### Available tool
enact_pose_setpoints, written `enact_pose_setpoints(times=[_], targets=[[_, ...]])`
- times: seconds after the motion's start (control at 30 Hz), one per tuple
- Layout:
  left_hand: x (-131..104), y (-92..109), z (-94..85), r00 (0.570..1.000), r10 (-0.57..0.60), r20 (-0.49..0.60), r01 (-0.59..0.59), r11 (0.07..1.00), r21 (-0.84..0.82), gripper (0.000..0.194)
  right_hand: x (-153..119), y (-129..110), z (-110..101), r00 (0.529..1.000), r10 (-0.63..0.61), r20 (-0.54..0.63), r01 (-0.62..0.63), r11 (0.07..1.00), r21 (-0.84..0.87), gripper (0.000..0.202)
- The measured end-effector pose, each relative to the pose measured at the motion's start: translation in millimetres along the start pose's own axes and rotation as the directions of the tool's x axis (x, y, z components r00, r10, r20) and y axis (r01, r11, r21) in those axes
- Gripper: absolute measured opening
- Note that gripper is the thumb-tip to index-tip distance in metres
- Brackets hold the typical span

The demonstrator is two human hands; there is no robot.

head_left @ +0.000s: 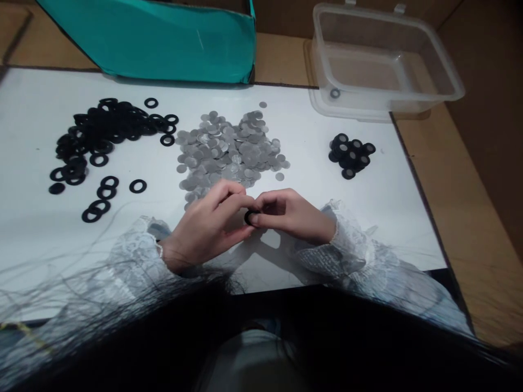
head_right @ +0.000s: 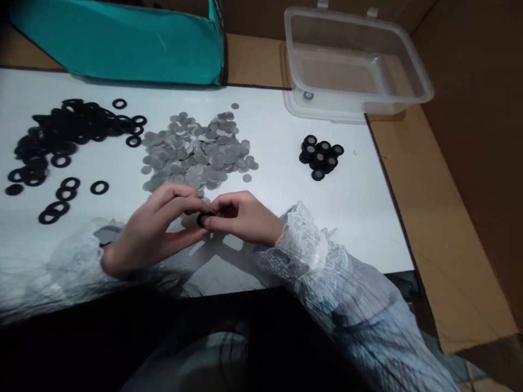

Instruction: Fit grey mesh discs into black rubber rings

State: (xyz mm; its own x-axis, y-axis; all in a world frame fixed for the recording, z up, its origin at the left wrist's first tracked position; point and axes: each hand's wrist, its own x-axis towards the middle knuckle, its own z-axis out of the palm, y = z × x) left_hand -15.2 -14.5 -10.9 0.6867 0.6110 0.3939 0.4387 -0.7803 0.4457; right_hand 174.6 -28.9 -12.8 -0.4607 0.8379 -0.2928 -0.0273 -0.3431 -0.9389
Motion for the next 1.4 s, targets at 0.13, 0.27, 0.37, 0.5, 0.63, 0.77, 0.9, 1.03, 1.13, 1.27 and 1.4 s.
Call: enact_pose_setpoints(times=[0.13,0.27,0.37,0.5,0.63,0.77,0.9,1.03,1.13,1.27,1.4], targets=[[-0.4,-3.7,-1.0,0.997,0.065,0.046,-0.065,0.998,0.007,0.016,0.1,-0.1,-1.8,0.999,0.030,0.034,-0.030,1.000,-0.007,0.017],[-0.1,-6.3,-1.3,0.990,0.110,0.084,-0.111,0.994,-0.002,0.019,0.2,0.7,-2.0,0.998,0.049,0.049,-0.049,0.999,0.003,0.020],[1.0,-7.2,-2.8,0.983,0.146,0.113,-0.145,0.989,-0.014,0.018,0.3,1.6,-2.2,0.996,0.062,0.069,-0.062,0.998,-0.011,0.016],[1.7,-7.5,-3.6,0.984,0.111,0.142,-0.107,0.994,-0.034,0.019,0.3,1.1,-2.6,0.996,0.065,0.058,-0.065,0.998,-0.001,0.014],[-0.2,-8.0,-1.4,0.996,0.053,0.075,-0.052,0.999,-0.008,0.020,0.2,0.2,-2.9,0.998,0.052,0.041,-0.053,0.998,0.035,0.017],[-1.8,-8.1,-1.1,0.995,0.077,0.062,-0.077,0.997,0.007,0.014,-0.3,0.9,-3.9,0.997,0.042,0.062,-0.042,0.999,-0.007,0.017],[0.3,-6.7,-1.9,0.991,0.110,0.078,-0.113,0.993,0.041,0.017,-1.4,-0.2,-4.1,0.998,0.026,0.060,-0.023,0.999,-0.047,0.017],[3.0,-4.7,-2.4,0.985,0.149,0.082,-0.156,0.985,0.072,0.017,-2.6,-4.1,-3.2,0.997,0.031,0.064,-0.027,0.998,-0.058,0.022],[2.9,-5.4,-2.0,0.984,0.163,0.077,-0.169,0.982,0.085,0.017,-3.3,-5.6,-2.8,0.998,0.029,0.063,-0.025,0.998,-0.066,0.023],[1.0,-8.9,0.2,0.984,0.171,0.048,-0.176,0.976,0.132,0.022,-3.0,-2.8,-2.3,1.000,0.004,0.010,-0.003,0.999,-0.055,0.019],[0.5,-10.0,1.5,0.982,0.186,0.020,-0.186,0.965,0.182,0.021,-1.9,1.3,0.1,0.999,-0.030,-0.015,0.030,0.999,-0.033,0.011]])
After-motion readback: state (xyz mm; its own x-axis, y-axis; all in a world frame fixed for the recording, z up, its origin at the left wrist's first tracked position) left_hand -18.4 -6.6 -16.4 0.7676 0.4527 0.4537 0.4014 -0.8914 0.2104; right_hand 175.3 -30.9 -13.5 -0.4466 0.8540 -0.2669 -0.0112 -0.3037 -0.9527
